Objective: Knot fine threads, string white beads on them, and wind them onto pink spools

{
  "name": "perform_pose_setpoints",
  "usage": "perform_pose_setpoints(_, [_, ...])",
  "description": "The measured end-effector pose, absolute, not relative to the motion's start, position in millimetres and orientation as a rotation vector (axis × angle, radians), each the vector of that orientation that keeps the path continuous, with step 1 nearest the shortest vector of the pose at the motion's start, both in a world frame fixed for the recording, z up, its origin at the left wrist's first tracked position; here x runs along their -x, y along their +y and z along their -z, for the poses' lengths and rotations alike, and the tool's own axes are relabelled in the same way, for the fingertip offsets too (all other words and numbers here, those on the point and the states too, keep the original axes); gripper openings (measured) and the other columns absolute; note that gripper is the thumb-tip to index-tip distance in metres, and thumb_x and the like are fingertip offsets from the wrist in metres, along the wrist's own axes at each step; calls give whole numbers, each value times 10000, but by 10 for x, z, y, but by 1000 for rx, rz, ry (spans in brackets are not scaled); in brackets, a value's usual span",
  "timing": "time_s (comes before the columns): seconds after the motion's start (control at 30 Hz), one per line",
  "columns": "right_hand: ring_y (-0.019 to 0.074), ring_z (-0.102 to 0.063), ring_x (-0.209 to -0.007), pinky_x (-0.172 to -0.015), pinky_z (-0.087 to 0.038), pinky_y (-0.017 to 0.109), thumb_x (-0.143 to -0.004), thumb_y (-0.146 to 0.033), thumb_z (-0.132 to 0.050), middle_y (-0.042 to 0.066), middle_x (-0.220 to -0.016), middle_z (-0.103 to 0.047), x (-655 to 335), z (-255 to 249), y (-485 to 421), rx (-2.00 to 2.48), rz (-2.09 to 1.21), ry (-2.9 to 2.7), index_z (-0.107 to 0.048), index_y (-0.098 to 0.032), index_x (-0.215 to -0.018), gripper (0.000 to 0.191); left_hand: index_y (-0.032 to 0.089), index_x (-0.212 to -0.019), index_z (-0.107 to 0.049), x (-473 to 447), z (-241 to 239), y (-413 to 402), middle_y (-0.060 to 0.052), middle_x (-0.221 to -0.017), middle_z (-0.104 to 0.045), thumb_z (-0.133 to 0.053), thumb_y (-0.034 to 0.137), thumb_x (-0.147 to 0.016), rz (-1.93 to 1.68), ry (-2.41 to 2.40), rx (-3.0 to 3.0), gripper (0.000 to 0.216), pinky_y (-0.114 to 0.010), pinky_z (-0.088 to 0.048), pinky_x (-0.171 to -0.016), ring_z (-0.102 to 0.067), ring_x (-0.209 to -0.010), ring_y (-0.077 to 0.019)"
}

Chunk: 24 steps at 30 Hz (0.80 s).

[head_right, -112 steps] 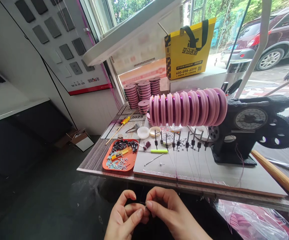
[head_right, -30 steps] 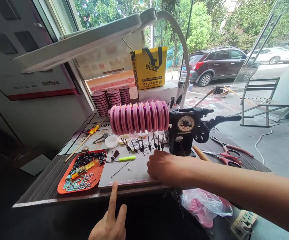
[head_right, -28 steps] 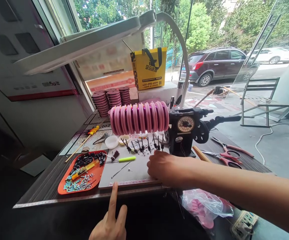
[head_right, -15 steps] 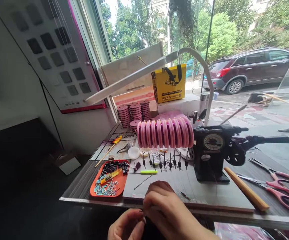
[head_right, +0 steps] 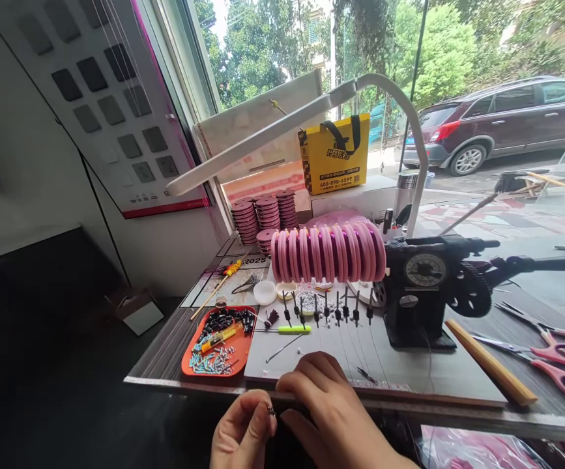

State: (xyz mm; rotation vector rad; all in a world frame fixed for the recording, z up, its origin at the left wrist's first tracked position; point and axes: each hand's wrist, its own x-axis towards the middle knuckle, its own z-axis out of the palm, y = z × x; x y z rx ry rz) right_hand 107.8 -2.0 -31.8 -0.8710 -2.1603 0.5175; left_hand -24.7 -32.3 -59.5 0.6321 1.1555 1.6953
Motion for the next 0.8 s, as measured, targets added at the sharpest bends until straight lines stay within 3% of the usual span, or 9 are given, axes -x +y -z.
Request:
perform_pose_setpoints(0.07, [190,-505,-792,-662,-421,290,-807,-120,-509,34,-781,-560,-1097,315,-9,873,-504,-2159,-491,-200,-796,83,140,-500,-639,247,582,-323,39,-445,-498,-808,393,-450,-1717,1162,-662,308,-132,-318,-439,-400,-415,-31])
perform_pose_setpoints(0.23, [174,-469,-745,-659,-391,286,-874,-150,-421,28,-717,-540,-1100,299,16,809,-458,-2228,-460,-188,-700,182,139,-515,-648,277,522,-328,-5,-556,-619,-802,384,-469,-1663,1198,-746,293,-157,-351,-475,-438,-458,-49])
perform_pose_setpoints(0.43, [185,-475,-750,-672,-391,288,-841,-138,-480,36,-708,-565,-1101,178,9,806,-454,-2369,-518,-185,-681,171,121,-519,-621,363,516,-323,-11,-465,-587,-804,394,-466,-1335,1153,-723,334,-191,-372,-498,-486,-464,-81])
perform_pose_setpoints(0.8, [160,-519,-728,-632,-398,250,-804,-171,-539,21,-669,-576,-1058,232,-9,770,-771,-2128,-554,-169,-633,171,173,-538,-676,332,553,-323,14,-401,-597,-818,342,-475,-1452,894,-717,230,-157,-381,-473,-511,-403,-52])
